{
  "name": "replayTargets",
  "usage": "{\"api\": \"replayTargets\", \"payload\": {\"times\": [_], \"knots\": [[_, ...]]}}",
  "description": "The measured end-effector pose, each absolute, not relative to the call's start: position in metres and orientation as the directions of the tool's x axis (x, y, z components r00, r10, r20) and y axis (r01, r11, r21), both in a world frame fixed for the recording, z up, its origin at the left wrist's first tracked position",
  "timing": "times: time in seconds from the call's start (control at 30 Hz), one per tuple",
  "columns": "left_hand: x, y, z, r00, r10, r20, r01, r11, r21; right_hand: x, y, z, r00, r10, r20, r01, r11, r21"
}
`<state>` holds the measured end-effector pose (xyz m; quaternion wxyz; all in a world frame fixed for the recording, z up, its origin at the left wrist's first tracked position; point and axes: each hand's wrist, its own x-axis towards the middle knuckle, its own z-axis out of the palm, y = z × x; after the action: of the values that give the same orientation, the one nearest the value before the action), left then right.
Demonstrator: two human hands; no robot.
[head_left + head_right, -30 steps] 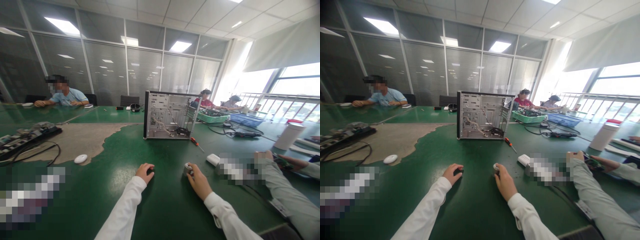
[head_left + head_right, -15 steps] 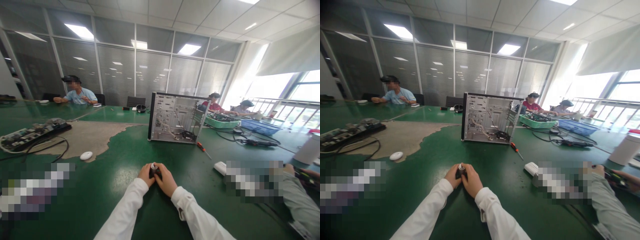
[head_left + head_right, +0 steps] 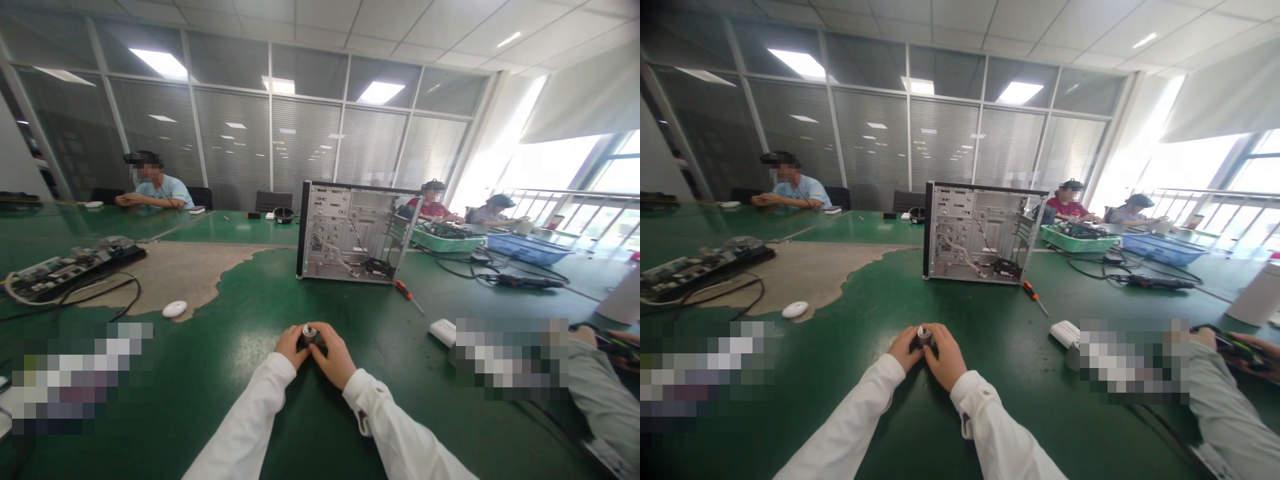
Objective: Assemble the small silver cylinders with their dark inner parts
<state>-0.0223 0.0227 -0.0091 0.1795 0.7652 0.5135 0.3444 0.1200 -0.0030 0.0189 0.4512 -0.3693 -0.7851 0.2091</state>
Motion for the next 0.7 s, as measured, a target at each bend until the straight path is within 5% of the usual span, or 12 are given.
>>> {"api": "replayTargets", "payload": {"times": [0.2, 0.4, 0.7], "knots": [[-0.024, 0.028, -0.02, 0.194, 0.929, 0.314, 0.533, -0.368, 0.762, 0.122, 0.002, 0.016, -0.295, 0.843, 0.45, 0.234, 0.521, -0.821], [-0.022, 0.032, -0.027, 0.102, 0.962, 0.253, 0.281, -0.272, 0.921, 0.128, 0.014, 0.009, -0.222, 0.948, 0.23, -0.166, 0.195, -0.967], [-0.022, 0.032, -0.023, -0.069, 0.944, 0.322, 0.253, -0.296, 0.921, 0.128, 0.006, 0.017, -0.252, 0.965, -0.065, -0.616, -0.212, -0.759]]}}
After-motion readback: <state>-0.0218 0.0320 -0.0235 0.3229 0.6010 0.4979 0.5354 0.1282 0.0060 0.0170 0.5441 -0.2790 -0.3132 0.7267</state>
